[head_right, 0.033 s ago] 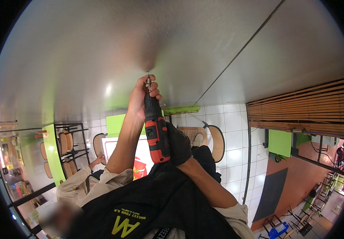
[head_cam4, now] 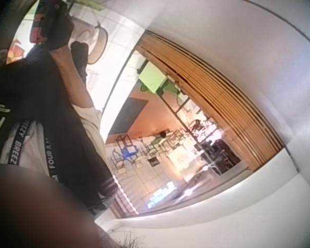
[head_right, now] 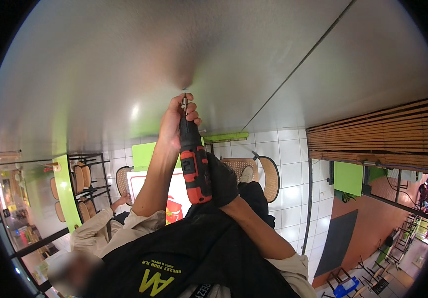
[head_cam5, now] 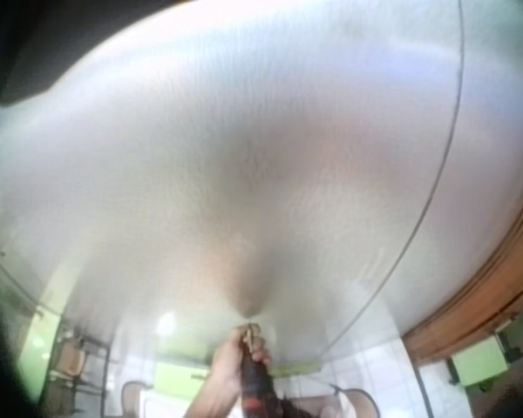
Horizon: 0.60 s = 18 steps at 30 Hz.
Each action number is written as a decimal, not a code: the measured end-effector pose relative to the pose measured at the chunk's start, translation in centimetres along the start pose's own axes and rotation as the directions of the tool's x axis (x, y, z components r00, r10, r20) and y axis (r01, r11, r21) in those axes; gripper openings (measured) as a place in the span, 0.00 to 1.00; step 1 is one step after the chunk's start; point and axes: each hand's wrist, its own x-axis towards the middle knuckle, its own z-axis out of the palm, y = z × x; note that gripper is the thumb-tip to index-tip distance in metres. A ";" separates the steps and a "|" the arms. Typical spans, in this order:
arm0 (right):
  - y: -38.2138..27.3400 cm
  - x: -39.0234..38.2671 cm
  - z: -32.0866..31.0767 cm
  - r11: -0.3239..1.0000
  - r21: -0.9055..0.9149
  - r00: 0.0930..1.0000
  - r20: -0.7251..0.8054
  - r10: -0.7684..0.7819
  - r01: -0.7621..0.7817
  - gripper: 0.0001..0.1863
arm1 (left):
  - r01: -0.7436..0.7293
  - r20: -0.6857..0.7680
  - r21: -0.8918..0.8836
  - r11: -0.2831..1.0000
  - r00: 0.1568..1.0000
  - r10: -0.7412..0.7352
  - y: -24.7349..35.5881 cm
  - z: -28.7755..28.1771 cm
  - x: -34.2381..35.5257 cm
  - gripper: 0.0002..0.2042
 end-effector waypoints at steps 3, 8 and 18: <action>0.8 -0.1 0.4 0.999 0.028 0.999 0.002 0.035 -0.035 0.24 | 0.010 -0.015 0.014 1.000 1.000 -0.010 0.1 0.5 -0.1 0.07; 0.3 -0.1 0.4 0.999 0.035 1.000 0.006 0.019 -0.019 0.25 | 0.016 -0.006 0.009 1.000 1.000 -0.016 0.4 0.5 -0.3 0.07; 1.0 -0.3 1.1 0.990 0.132 0.999 0.015 0.043 -0.045 0.26 | 0.007 -0.021 0.018 1.000 1.000 -0.006 0.4 0.5 -0.2 0.06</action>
